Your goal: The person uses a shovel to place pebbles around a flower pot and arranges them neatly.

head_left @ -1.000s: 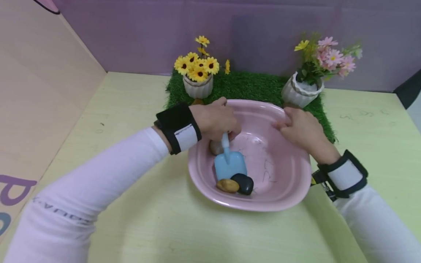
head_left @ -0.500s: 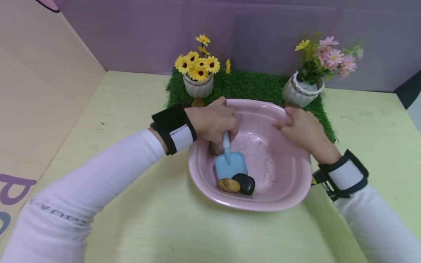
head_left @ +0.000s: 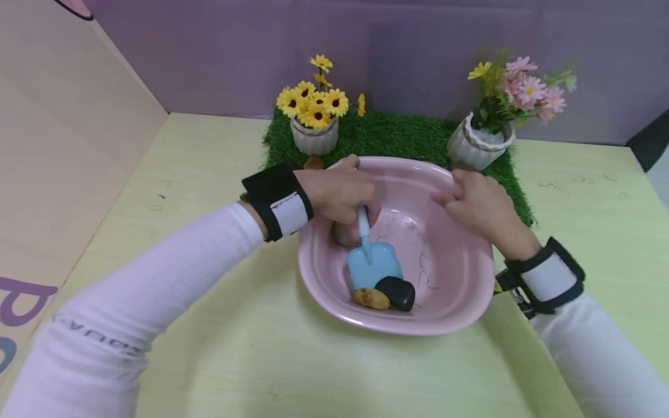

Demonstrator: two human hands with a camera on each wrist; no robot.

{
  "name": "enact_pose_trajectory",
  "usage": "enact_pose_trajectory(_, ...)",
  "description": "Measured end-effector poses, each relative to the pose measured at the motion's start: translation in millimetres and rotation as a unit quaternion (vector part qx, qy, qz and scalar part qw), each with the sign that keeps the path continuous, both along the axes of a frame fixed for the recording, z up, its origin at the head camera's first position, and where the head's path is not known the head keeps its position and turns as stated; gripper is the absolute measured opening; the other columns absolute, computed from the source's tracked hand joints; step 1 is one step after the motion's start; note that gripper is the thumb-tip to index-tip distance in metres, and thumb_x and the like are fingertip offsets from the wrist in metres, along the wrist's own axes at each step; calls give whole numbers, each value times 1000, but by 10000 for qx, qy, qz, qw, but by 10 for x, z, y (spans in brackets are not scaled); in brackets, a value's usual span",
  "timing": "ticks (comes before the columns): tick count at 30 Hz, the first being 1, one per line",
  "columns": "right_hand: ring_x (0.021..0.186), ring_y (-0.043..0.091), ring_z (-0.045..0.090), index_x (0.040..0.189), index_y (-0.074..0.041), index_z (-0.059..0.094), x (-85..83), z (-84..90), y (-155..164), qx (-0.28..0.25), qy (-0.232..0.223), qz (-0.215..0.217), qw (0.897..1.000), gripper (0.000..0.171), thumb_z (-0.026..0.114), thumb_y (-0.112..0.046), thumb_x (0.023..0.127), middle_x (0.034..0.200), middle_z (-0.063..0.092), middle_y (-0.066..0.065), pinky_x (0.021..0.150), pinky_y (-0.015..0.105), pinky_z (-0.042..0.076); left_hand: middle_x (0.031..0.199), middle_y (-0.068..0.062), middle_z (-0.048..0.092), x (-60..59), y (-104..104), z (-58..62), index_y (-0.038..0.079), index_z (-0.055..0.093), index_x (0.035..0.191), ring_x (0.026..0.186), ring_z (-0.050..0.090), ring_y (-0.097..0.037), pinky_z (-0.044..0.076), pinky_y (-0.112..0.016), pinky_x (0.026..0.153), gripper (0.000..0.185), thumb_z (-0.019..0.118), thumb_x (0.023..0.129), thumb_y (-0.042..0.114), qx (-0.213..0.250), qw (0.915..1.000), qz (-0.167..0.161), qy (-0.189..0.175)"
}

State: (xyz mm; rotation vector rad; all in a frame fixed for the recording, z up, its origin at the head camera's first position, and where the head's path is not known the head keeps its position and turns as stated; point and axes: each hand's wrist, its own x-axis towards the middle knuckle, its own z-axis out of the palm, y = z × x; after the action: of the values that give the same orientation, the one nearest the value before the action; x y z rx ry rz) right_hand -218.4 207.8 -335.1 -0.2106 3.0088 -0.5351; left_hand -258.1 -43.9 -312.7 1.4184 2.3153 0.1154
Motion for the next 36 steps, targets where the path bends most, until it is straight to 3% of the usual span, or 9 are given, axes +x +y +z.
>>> enact_pose_trajectory(7,63,28,47,78,-10,41,4,6,-9,5,-11,-16,10000,36,60,-35,96,65,40,8,54,34,34,100,14,72,-18,9,-6,27,76,96,100,59,-10,7,-49,115,14,78,83,30,74,9978,143,-645)
enact_pose_trajectory(19,60,27,44,76,-9,39,8,-3,1,34,30,-36,10000,38,60,-35,96,64,37,7,53,34,32,95,16,71,-24,24,-21,28,75,98,97,58,-8,9,-45,113,19,78,82,37,250,9962,343,-754)
enact_pose_trajectory(28,61,28,46,77,-9,40,0,-8,-2,0,68,-19,10000,37,60,-35,95,64,38,8,52,34,33,101,14,72,-32,10,-5,26,75,103,102,58,-10,10,-44,113,20,75,85,36,209,9941,437,-968)
enact_pose_trajectory(36,61,27,46,76,-9,41,-2,-31,10,-77,150,18,9999,37,61,-35,95,63,39,7,52,34,32,96,12,71,17,26,-55,25,75,100,97,58,-10,21,-41,111,19,75,85,37,402,9907,484,-1210)
